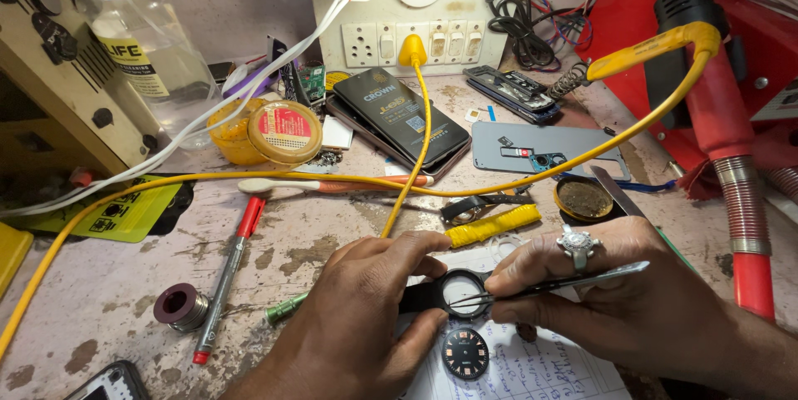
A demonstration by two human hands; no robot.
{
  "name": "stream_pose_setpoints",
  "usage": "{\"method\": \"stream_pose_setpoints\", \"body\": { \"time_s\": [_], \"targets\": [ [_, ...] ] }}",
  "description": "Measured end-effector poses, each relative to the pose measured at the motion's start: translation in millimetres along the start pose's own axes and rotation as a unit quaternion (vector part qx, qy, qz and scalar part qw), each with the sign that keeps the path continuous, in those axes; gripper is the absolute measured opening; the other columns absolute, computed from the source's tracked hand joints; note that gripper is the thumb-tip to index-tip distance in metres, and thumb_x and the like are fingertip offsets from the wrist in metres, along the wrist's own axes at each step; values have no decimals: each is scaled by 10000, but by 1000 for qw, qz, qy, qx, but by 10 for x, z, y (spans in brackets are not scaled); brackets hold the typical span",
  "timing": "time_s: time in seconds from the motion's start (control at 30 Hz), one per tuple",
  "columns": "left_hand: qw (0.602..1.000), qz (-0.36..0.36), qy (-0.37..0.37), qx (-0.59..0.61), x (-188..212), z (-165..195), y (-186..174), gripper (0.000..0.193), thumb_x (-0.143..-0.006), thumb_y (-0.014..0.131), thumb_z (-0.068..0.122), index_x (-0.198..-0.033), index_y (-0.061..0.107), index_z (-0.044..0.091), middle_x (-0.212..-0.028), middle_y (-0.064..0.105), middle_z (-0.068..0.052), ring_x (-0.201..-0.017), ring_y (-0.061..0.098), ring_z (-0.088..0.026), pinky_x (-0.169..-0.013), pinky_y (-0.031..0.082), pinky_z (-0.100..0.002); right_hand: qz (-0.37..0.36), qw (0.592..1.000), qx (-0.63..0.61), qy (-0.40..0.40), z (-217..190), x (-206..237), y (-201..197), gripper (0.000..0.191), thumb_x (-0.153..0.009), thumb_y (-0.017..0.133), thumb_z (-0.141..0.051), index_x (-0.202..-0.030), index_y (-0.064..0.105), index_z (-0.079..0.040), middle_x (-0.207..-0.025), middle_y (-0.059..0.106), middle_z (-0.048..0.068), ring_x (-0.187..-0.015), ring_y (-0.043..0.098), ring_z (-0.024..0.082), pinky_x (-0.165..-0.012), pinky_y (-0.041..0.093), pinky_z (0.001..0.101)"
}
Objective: The person repairs a wristwatch at a cluttered workbench. They handle the watch dial and small components by hand, then use tweezers to position and adjust the watch hands on the dial, repeatedly picking up and setting down small parts while working over a handwritten paper.
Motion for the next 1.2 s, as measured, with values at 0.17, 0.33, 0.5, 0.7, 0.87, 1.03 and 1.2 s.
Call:
{"method": "stream_pose_setpoints", "body": {
  "time_s": [0.17,0.33,0.5,0.7,0.87,1.03,1.2],
  "targets": [
    [1000,0,-3,2,-8,14,-3,581,-777,786,151,-1317,585,78,-1025,751,-89,-1051,691,-313,-958,476,-460,-7,1000,5,6,-14,-13,-3,128,-867,823,-161,-974,791,-98,-939,834,-39,-857,768,54,-772,600,245],
    [1000,-2,-17,-14,-27,11,-9,575,-748,805,133,-1284,602,81,-997,758,-95,-1020,702,-314,-933,494,-460,-1,1000,-4,12,-49,-29,-45,142,-861,823,-157,-975,786,-82,-949,829,-19,-856,776,71,-763,639,238],
    [999,11,-25,-22,-17,-5,-24,549,-740,800,117,-1259,624,88,-989,758,-90,-1015,714,-302,-944,496,-455,-30,999,31,26,-30,43,-178,120,-866,842,-205,-929,794,-115,-906,782,-38,-833,743,72,-723,616,236],
    [1000,19,17,-14,-21,1,-3,602,-734,824,147,-1287,598,74,-1006,743,-88,-1029,694,-309,-950,473,-460,-80,989,81,94,142,94,-169,146,-877,870,-290,-920,818,-161,-834,759,-68,-764,693,41,-684,537,256],
    [999,6,-34,-26,2,-80,34,603,-739,849,180,-1299,627,132,-964,757,-46,-959,707,-274,-938,475,-445,13,995,94,44,79,74,-225,155,-860,836,-254,-939,784,-132,-860,745,-46,-790,698,61,-661,593,238],
    [1000,11,-19,-19,12,-70,28,626,-739,842,171,-1320,612,131,-918,757,-26,-893,723,-242,-972,447,-456,33,987,146,61,129,72,-203,173,-859,871,-279,-959,825,-144,-844,755,-64,-791,671,62,-667,570,238],
    [999,5,-35,-24,25,-76,25,635,-749,848,189,-1332,605,133,-921,757,-27,-903,717,-247,-947,467,-442,22,992,109,58,146,63,-103,161,-873,836,-268,-975,811,-145,-851,773,-69,-747,717,34,-660,565,224]
  ]
}}
Point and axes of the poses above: each hand's wrist, its own x-axis away from the middle knuckle, its own y-axis out of the palm, z = x × y, the point moved 6 cm from there along -x, towards the middle knuckle
